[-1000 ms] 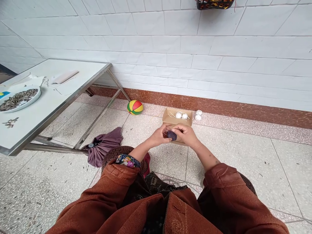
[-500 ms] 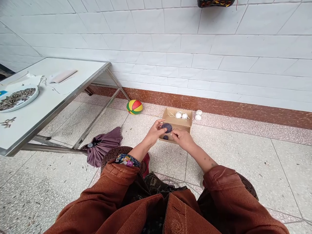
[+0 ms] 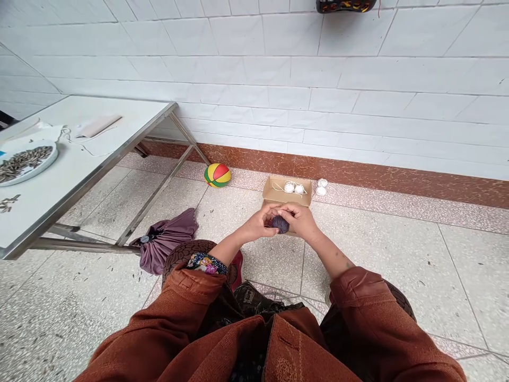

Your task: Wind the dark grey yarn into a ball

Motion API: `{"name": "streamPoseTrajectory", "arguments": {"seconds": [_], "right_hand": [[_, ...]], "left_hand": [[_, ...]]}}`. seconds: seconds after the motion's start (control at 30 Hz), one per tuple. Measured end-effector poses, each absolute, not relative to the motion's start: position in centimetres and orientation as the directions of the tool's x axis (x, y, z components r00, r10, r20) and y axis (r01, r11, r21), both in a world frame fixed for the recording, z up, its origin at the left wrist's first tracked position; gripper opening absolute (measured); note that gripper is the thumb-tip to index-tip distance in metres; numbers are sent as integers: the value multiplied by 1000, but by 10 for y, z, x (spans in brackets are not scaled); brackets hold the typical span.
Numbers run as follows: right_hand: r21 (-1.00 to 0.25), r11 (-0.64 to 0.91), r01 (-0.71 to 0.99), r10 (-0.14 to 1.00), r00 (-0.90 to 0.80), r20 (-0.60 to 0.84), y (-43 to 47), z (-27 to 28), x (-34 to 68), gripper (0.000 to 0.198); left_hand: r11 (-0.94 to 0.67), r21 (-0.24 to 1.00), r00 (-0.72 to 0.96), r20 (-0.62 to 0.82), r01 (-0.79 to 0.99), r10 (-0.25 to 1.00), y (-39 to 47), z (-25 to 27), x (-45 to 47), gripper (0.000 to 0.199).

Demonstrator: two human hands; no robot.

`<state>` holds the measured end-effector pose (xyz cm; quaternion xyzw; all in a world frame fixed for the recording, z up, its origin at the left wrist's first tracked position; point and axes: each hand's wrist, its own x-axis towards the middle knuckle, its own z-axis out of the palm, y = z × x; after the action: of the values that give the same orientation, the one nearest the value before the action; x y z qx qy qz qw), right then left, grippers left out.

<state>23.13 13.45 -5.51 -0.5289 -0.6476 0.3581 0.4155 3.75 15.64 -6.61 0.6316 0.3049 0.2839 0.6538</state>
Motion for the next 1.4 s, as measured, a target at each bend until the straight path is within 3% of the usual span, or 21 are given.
{"name": "streamPoseTrajectory", "arguments": {"seconds": [0.1,0.27,0.5,0.63,0.73,0.87,0.97,1.03,1.2,1.3,1.4], "right_hand": [[-877,119,466,993,-50,108,138,-64,232,28],[-792,113,601,992,-117,54,136,-75,230,19],[-714,189,674,972,-231,39,129,-76,226,17],[-814,204,543,945,-326,19,124,-63,226,19],[-887,153,436,944,-329,1,123,-52,228,25],[-926,146,348,978,-189,83,129,-49,231,27],[-915,151,375,988,-98,122,135,-56,233,26],[-897,139,420,990,-72,120,138,-63,233,25],[-825,100,557,994,-89,61,137,-73,229,19],[-815,166,555,979,-193,68,132,-71,225,20],[-853,225,471,943,-325,69,125,-62,223,24]], "left_hand": [[161,974,660,-17,-158,751,157,-62,36,73],[265,914,499,-82,-308,862,162,-65,34,54],[173,972,386,-99,-161,917,167,-74,36,44],[97,992,245,-115,84,963,172,-83,38,45],[60,981,241,-104,184,965,172,-87,39,56],[49,990,467,-106,132,878,164,-84,41,77],[122,993,650,-87,-9,755,159,-76,40,80],[192,975,682,-63,-114,729,157,-70,38,77],[285,926,544,-112,-246,831,161,-65,33,60],[276,944,408,-184,-179,894,166,-68,32,51],[199,977,322,-164,-77,932,169,-73,32,41]]}}
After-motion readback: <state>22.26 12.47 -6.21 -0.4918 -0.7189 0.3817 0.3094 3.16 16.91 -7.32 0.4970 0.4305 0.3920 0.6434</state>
